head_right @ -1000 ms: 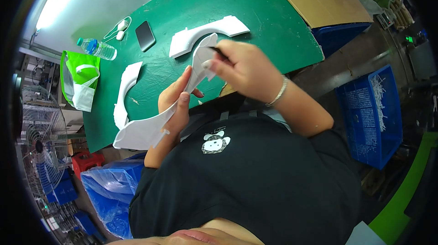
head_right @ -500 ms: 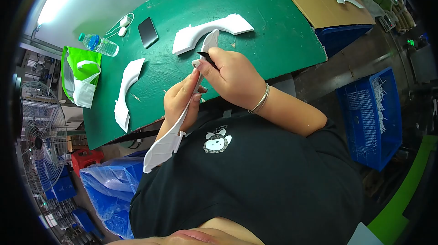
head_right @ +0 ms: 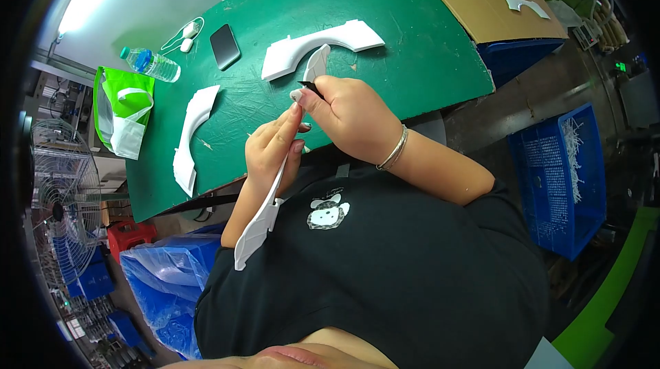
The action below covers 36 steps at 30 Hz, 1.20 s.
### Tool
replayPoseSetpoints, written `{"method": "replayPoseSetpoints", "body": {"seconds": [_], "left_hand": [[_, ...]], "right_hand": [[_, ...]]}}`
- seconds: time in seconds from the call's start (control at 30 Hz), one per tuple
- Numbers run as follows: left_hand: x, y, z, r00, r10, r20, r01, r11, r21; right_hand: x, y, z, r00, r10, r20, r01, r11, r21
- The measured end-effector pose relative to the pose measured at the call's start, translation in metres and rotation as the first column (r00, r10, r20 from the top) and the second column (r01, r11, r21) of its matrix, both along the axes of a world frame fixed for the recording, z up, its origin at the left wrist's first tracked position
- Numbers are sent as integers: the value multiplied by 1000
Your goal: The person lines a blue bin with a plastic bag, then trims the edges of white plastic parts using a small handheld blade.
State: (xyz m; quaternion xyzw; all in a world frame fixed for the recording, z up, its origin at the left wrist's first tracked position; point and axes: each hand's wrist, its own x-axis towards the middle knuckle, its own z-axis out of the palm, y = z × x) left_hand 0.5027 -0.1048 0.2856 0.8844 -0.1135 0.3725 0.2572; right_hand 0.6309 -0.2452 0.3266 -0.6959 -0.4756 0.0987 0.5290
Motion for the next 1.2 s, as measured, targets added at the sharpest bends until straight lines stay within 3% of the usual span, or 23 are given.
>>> {"method": "replayPoseSetpoints", "body": {"seconds": [0.2,0.27,0.3,0.33,0.4,0.43,0.5,0.57,0.67,0.93,1.2], "left_hand": [[0,3,14,998,-11,61,11,1000,7],[-2,11,25,986,94,137,-103,993,60],[-2,15,19,992,83,94,-67,986,-153],[-6,14,8,999,52,-2,-46,877,-479],[-12,11,5,997,-55,46,69,549,-833],[-11,11,7,997,-55,46,69,550,-833],[-7,12,10,974,-219,65,143,362,-921],[-4,10,9,959,-276,69,163,333,-929],[-3,6,8,930,-360,78,190,290,-938],[0,4,3,872,-463,156,255,161,-953],[4,6,-3,839,-509,192,300,139,-944]], "right_hand": [[1,-2,-1,998,44,-49,-41,997,72],[8,-6,2,999,-15,-32,14,998,-54],[11,-7,4,999,-16,-30,14,998,-54],[15,-8,5,1000,-22,-15,21,999,-48],[20,-6,7,1000,-27,0,27,999,-42],[23,-4,7,997,-32,66,33,999,-10],[23,1,9,991,-40,130,38,999,21],[21,11,11,958,-69,278,30,990,141],[17,18,8,959,-74,273,17,978,206],[14,21,2,959,-68,274,15,981,191],[16,19,1,967,-63,247,25,988,154]]}}
